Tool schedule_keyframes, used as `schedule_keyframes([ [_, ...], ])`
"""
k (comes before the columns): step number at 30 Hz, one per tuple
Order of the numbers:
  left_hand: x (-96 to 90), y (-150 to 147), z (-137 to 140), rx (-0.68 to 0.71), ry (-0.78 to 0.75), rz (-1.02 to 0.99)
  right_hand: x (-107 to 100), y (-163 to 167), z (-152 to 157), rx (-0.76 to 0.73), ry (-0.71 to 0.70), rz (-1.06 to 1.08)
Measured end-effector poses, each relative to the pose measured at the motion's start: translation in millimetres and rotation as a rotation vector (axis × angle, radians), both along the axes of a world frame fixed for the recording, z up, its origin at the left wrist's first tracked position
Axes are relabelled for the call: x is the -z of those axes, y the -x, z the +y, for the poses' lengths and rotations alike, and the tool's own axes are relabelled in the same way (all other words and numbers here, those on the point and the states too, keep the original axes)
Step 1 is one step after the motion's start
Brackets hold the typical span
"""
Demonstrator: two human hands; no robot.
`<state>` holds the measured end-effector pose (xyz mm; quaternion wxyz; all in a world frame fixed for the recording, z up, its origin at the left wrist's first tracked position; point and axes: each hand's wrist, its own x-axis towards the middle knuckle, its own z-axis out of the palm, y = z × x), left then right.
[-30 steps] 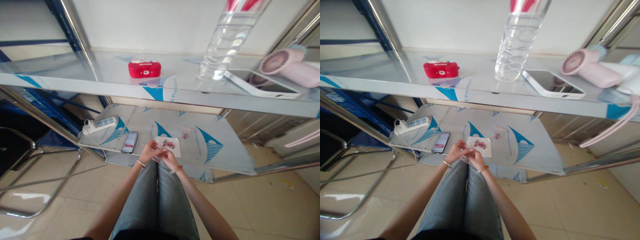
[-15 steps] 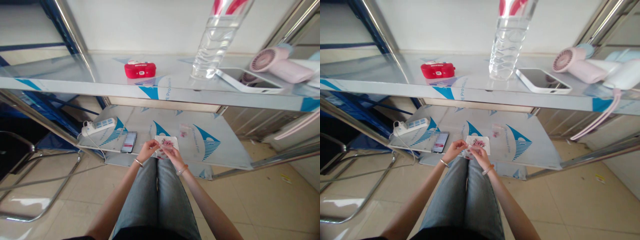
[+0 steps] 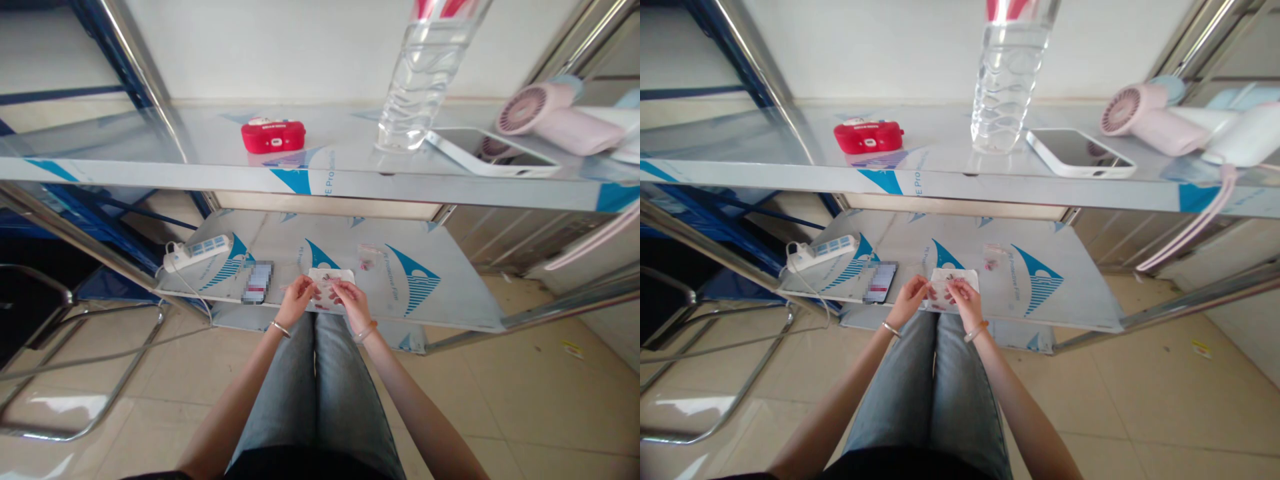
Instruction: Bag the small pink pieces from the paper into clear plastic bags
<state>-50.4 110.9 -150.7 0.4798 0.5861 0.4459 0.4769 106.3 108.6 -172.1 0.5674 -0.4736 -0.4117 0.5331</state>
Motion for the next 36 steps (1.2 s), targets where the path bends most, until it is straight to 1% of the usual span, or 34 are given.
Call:
schedule_keyframes([
  [5,-2.0,-2,-1,-0.032,0.053,-0.031,-6,1,-1,0.001,0.05,0.053],
  [8,-1.4,-4,-1,-0.057,0.071,-0.047,-7,2,-2,0.029,0.025,0.031],
  [11,2.0,-5,-1,-0.1,0.058,-0.031,-6,2,-1,0.058,0.004,0.0],
  [14,5.3,-5,-1,-0.112,0.038,-0.005,-4,2,-1,0.066,0.001,-0.013],
  [20,3.8,-8,-1,-0.116,0.055,0.019,-2,2,0,0.081,-0.014,-0.021],
  [24,-0.4,-10,-2,-0.072,0.088,0.006,2,2,1,0.096,0.009,-0.008],
  [28,0.1,-11,-2,-0.039,0.047,0.063,8,3,0,0.101,-0.002,-0.035],
  [32,7.2,-11,-2,-0.039,-0.014,0.111,8,4,-2,0.039,-0.011,-0.091],
  [36,12.1,-11,-2,-0.029,-0.028,0.142,7,4,-4,-0.046,-0.025,-0.154],
])
